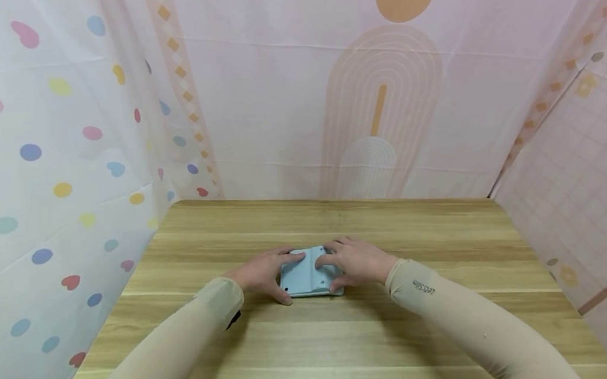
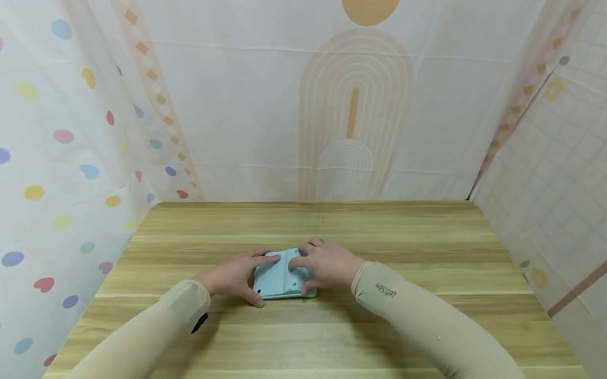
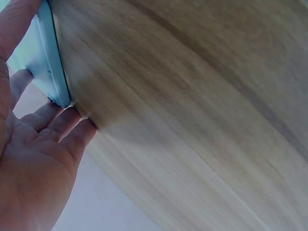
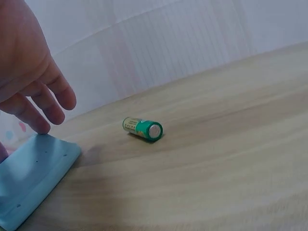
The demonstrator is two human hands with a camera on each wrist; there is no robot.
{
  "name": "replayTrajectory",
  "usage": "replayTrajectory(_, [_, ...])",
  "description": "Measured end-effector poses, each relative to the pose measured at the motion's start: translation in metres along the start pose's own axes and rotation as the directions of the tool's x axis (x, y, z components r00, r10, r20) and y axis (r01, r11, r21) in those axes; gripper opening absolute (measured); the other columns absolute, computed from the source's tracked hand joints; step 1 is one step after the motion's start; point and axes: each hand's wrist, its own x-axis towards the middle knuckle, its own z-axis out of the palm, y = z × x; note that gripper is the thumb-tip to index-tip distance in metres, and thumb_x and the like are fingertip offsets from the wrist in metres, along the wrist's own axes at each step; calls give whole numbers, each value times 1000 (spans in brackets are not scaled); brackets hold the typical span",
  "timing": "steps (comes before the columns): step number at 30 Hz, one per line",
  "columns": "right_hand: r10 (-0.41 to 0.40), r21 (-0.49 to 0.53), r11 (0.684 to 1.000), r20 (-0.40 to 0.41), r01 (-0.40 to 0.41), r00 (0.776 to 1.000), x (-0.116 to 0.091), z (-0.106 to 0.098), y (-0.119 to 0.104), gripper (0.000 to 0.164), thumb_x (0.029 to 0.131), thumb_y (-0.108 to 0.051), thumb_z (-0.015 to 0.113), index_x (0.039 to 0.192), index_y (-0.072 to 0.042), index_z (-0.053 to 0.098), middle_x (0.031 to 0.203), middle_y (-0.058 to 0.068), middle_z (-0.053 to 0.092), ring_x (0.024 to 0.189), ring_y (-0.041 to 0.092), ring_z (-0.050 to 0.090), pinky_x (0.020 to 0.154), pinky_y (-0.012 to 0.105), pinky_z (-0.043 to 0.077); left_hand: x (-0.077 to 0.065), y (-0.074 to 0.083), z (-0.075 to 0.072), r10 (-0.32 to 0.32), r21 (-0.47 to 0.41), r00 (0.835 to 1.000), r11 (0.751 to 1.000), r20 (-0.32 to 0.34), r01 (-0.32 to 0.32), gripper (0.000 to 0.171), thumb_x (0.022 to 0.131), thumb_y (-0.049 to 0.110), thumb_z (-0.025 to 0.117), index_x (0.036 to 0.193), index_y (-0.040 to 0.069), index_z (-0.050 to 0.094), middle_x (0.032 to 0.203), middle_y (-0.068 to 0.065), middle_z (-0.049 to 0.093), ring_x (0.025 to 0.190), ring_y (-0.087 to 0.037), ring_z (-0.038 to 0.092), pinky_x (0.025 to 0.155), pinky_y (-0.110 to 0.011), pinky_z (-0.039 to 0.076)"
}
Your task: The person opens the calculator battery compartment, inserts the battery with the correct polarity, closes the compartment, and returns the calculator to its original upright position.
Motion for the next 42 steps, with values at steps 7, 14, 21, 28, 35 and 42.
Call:
replayTrajectory(7, [-26,-44,999,22,27,999,3,-5,2,63,93,-66,71,146,-35,61,154,14,58,144,33,56,121,51,46,1,-1,1,3,1,1000,1000,0,-3,108,79,42,96,168,25,38,177,-16,27,157,-42,38,122,-58,41])
replayTrajectory(14, [-64,-73,995,35,66,997,5,-7,4,64,91,-67,73,145,-33,61,151,15,60,140,33,59,119,51,48,3,-2,3,2,14,1000,1000,5,-2,108,79,44,96,168,27,37,177,-14,27,156,-40,38,122,-56,42])
replayTrajectory(21, [-61,-86,994,39,64,997,4,-8,4,65,91,-67,74,144,-33,61,150,15,61,139,32,61,117,52,50,5,0,3,14,-1,1000,1000,9,-14,109,79,44,96,168,26,37,177,-16,26,158,-42,36,123,-58,40])
replayTrajectory(28, [-39,-71,997,35,42,999,3,-9,2,68,90,-66,75,146,-32,59,150,14,62,136,31,63,115,51,51,6,-2,4,20,13,1000,1000,6,-20,109,79,46,96,168,26,36,177,-15,26,157,-41,38,121,-57,42])
replayTrajectory(35, [-17,-47,999,33,18,999,3,-8,2,73,89,-66,75,151,-31,60,153,14,60,137,30,62,114,49,53,7,-3,4,21,1,1000,1000,8,-21,110,79,46,96,169,26,36,177,-15,25,157,-42,37,122,-58,41])
replayTrajectory(42, [-56,-27,998,-23,55,998,1,-7,1,68,86,-62,79,144,-26,69,140,14,67,118,27,73,101,45,60,7,-4,6,28,2,1000,1000,8,-28,110,79,45,96,169,26,35,177,-16,25,156,-41,38,121,-56,43])
